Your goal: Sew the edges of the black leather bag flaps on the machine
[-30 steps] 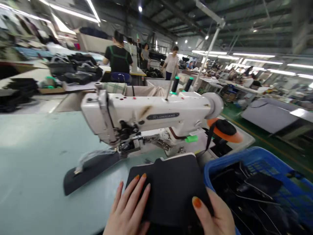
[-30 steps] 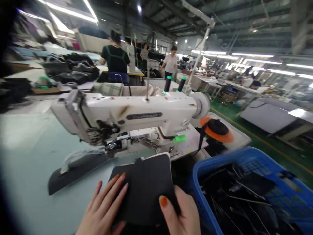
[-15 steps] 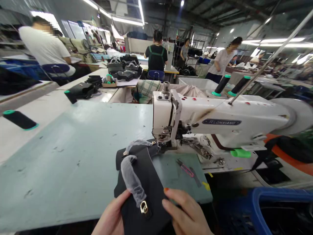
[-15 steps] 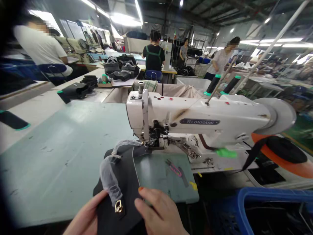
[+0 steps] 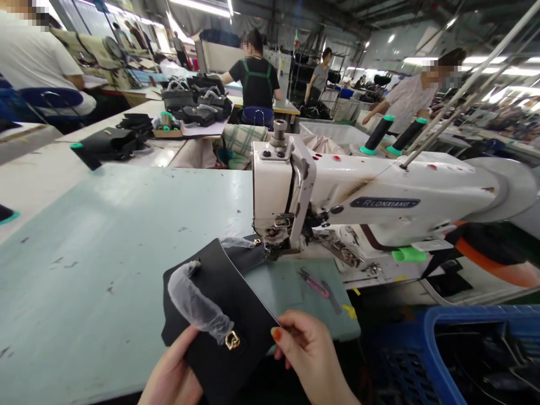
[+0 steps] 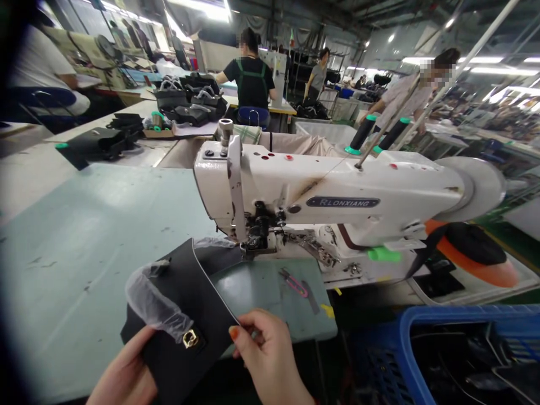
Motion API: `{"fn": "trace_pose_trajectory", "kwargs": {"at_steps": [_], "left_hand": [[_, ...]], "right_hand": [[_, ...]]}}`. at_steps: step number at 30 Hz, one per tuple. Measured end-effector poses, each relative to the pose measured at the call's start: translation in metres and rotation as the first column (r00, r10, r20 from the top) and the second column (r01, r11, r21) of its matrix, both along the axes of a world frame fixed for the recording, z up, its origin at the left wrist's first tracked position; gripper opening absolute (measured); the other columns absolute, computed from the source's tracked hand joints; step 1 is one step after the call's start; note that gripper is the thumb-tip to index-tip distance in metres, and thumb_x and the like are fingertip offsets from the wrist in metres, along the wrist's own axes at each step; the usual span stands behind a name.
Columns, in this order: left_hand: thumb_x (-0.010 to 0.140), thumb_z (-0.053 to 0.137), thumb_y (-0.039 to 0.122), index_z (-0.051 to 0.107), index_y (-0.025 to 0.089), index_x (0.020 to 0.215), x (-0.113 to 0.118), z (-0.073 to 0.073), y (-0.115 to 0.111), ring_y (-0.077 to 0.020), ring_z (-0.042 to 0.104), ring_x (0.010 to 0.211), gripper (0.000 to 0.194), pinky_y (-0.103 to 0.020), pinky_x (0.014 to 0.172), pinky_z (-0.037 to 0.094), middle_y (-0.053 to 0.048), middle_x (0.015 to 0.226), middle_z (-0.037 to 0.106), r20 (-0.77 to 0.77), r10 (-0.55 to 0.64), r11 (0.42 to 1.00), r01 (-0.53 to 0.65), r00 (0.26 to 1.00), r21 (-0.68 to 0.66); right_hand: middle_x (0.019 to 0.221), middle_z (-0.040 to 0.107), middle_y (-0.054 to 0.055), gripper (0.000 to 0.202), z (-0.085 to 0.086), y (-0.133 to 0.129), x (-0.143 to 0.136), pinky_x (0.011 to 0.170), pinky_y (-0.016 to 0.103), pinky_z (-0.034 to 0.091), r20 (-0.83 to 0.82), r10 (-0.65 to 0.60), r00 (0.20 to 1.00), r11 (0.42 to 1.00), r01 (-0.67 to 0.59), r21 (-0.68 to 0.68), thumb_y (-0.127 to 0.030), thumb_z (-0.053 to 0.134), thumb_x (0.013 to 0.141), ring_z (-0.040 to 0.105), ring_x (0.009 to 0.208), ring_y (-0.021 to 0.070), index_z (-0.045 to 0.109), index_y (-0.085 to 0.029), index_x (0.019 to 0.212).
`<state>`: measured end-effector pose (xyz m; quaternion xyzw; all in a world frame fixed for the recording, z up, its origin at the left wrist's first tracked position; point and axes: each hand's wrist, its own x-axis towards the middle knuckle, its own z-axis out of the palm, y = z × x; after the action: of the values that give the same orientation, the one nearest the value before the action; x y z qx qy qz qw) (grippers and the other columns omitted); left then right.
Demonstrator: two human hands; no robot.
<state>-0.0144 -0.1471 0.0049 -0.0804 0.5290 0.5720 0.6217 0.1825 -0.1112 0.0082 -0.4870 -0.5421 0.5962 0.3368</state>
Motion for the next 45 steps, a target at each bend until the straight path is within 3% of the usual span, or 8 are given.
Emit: {"fn": "trace_pose_trajectory", "kwargs": {"at_steps": [4, 14, 21, 28, 36, 41, 43, 45], "left_hand": [[0.09, 0.05, 0.004, 0.05, 0.009, 0.14, -0.017, 0.001, 0.021, -0.029, 0.076, 0.077, 0.051, -0.04, 0.075, 0.065, -0.013, 0.087, 0.079, -0.098, -0.032, 0.998, 0.037, 0.995, 0.052], [0.081, 0.062, 0.005, 0.07, 0.005, 0.103, -0.047, 0.007, 0.154, -0.0291, 0.076, 0.075, 0.023, -0.04, 0.073, 0.064, -0.017, 0.087, 0.078, -0.184, -0.361, 0.891, 0.396, 0.914, 0.221], [0.081, 0.064, 0.006, 0.07, 0.005, 0.1, -0.05, 0.004, 0.189, -0.028, 0.075, 0.074, 0.02, -0.042, 0.073, 0.063, -0.018, 0.088, 0.078, -0.221, -0.481, 0.825, 0.523, 0.848, 0.215], [0.079, 0.061, 0.002, 0.071, 0.007, 0.087, -0.045, 0.015, 0.194, -0.0235, 0.075, 0.069, 0.014, -0.033, 0.066, 0.063, -0.014, 0.079, 0.078, -0.207, -0.458, 0.853, 0.493, 0.865, 0.172], [0.077, 0.07, 0.01, 0.072, 0.008, 0.097, -0.06, -0.001, 0.197, -0.0269, 0.074, 0.072, 0.02, -0.038, 0.07, 0.062, -0.015, 0.086, 0.078, -0.195, -0.512, 0.805, 0.547, 0.836, 0.229], [0.081, 0.074, 0.034, 0.068, 0.016, 0.119, -0.062, -0.021, 0.143, -0.0308, 0.067, 0.107, 0.042, -0.041, 0.093, 0.054, -0.015, 0.117, 0.071, -0.118, -0.622, 0.622, 0.58, 0.774, 0.527], [0.079, 0.076, 0.039, 0.062, 0.018, 0.128, -0.048, -0.03, 0.12, -0.0342, 0.058, 0.119, 0.055, -0.044, 0.098, 0.049, -0.016, 0.128, 0.064, -0.191, -0.632, 0.528, 0.598, 0.751, 0.602], [0.081, 0.073, 0.042, 0.064, 0.018, 0.124, -0.028, -0.038, 0.108, -0.0315, 0.058, 0.115, 0.05, -0.041, 0.094, 0.049, -0.015, 0.124, 0.065, -0.26, -0.587, 0.508, 0.599, 0.767, 0.619]], "right_hand": [[0.058, 0.06, 0.001, 0.046, -0.009, 0.014, -0.011, 0.044, 0.015, 0.039, -0.196, 0.041, 0.98, 0.984, -0.073, -0.161, -0.059, 0.066, 0.083, 0.053, 0.047, 0.008, 0.064, -0.013, 0.08], [0.064, 0.064, 0.002, 0.049, -0.04, 0.081, -0.044, 0.042, 0.015, 0.04, -0.151, -0.115, 0.982, 0.992, 0.107, -0.063, -0.061, 0.063, 0.084, 0.059, 0.05, 0.0093, 0.061, -0.013, 0.073], [0.058, 0.06, 0.001, 0.049, -0.049, 0.093, -0.048, 0.044, 0.017, 0.041, -0.102, -0.195, 0.975, 0.981, 0.194, -0.025, -0.059, 0.057, 0.089, 0.056, 0.047, 0.009, 0.06, -0.013, 0.072], [0.056, 0.06, 0.002, 0.048, -0.045, 0.094, -0.052, 0.045, 0.017, 0.042, -0.122, -0.226, 0.967, 0.974, 0.222, -0.042, -0.058, 0.057, 0.09, 0.054, 0.049, 0.0093, 0.06, -0.014, 0.07], [0.052, 0.06, 0.0, 0.048, -0.05, 0.093, -0.056, 0.043, 0.015, 0.04, -0.184, -0.269, 0.945, 0.963, 0.258, -0.081, -0.058, 0.059, 0.088, 0.055, 0.044, 0.0076, 0.059, -0.013, 0.07], [0.059, 0.063, 0.001, 0.044, -0.049, 0.093, -0.056, 0.041, 0.013, 0.04, -0.248, -0.277, 0.928, 0.96, 0.254, -0.121, -0.055, 0.063, 0.086, 0.056, 0.045, 0.0073, 0.061, -0.013, 0.072], [0.061, 0.064, 0.001, 0.042, -0.047, 0.092, -0.055, 0.041, 0.013, 0.041, -0.252, -0.265, 0.931, 0.963, 0.243, -0.113, -0.053, 0.065, 0.086, 0.056, 0.046, 0.0073, 0.062, -0.013, 0.072], [0.061, 0.063, 0.001, 0.041, -0.045, 0.092, -0.054, 0.041, 0.014, 0.042, -0.246, -0.258, 0.934, 0.966, 0.241, -0.097, -0.051, 0.065, 0.086, 0.056, 0.046, 0.0073, 0.062, -0.012, 0.072]]}}
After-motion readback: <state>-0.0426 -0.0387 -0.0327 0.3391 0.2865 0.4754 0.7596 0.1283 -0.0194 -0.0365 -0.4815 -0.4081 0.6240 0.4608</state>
